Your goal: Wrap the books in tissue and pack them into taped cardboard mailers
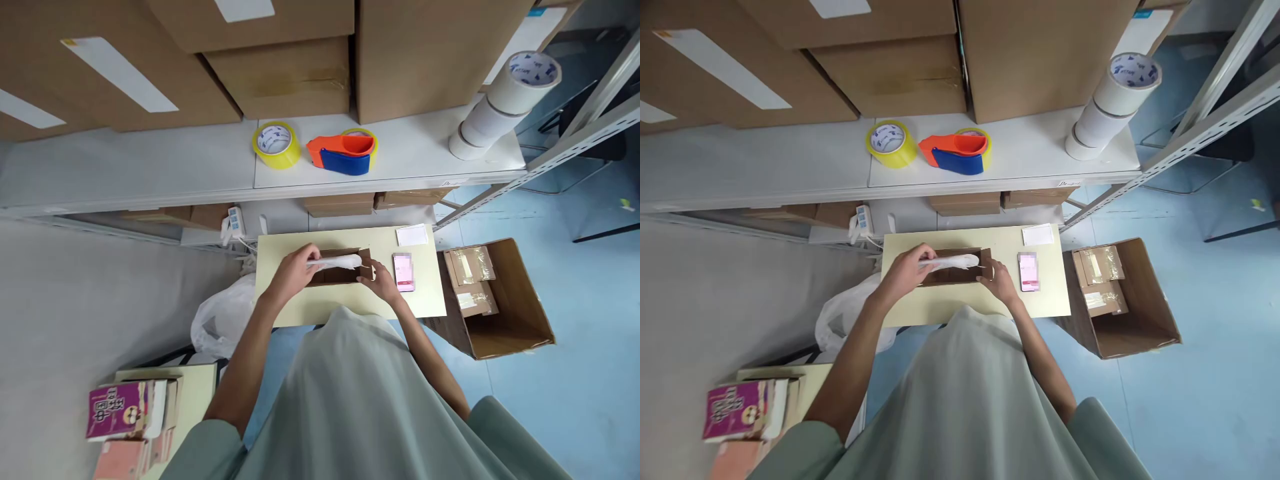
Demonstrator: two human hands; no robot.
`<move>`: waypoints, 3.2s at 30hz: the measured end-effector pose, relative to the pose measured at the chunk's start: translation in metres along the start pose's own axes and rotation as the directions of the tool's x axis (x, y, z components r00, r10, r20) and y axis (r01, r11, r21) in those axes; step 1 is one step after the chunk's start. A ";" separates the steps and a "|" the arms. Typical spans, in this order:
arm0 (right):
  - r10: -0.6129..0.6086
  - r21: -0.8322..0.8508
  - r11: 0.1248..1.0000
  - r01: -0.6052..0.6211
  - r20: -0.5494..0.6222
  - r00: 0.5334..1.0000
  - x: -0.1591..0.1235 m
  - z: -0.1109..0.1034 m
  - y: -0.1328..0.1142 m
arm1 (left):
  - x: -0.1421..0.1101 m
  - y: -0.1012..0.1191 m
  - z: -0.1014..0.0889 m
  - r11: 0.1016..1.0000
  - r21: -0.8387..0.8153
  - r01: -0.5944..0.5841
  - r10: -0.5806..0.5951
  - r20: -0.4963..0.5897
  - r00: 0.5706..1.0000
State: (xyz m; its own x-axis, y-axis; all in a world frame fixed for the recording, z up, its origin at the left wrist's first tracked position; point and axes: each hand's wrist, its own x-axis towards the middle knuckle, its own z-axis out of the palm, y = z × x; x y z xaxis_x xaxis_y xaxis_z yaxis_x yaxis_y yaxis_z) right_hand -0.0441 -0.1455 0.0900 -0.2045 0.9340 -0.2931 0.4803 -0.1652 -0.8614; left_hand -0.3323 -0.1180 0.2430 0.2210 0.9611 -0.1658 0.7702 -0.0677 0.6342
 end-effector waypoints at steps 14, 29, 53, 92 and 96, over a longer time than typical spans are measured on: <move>0.040 0.004 0.999 -0.040 0.011 0.999 -0.011 0.005 0.003 | 0.022 -0.035 0.085 0.960 0.262 0.097 -0.170 0.273 0.947; -0.018 -0.092 0.996 0.014 -0.035 0.999 -0.025 0.001 -0.004 | -0.023 -0.066 0.106 0.981 0.159 0.109 -0.125 0.100 0.987; -0.099 -0.297 0.952 0.072 -0.078 0.992 -0.033 0.032 -0.056 | -0.083 -0.092 0.101 0.990 -0.097 0.102 -0.130 -0.354 0.926; 0.057 -0.225 0.968 -0.114 -0.245 0.968 -0.020 0.040 -0.022 | -0.048 -0.115 0.113 0.962 -0.184 0.201 -0.252 -0.316 0.915; 0.109 -0.311 0.933 -0.183 -0.239 0.965 -0.022 0.040 -0.021 | -0.051 -0.102 0.128 0.956 -0.122 0.266 -0.292 -0.332 0.897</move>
State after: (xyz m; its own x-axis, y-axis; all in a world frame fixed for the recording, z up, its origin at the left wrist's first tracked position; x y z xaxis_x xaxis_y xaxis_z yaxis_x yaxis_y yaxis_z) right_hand -0.0842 -0.1756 0.0979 0.0589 0.9588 -0.2780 0.7509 -0.2260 -0.6206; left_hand -0.3456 -0.1943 0.0901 -0.2255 0.9707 -0.0828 0.7223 0.2237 0.6544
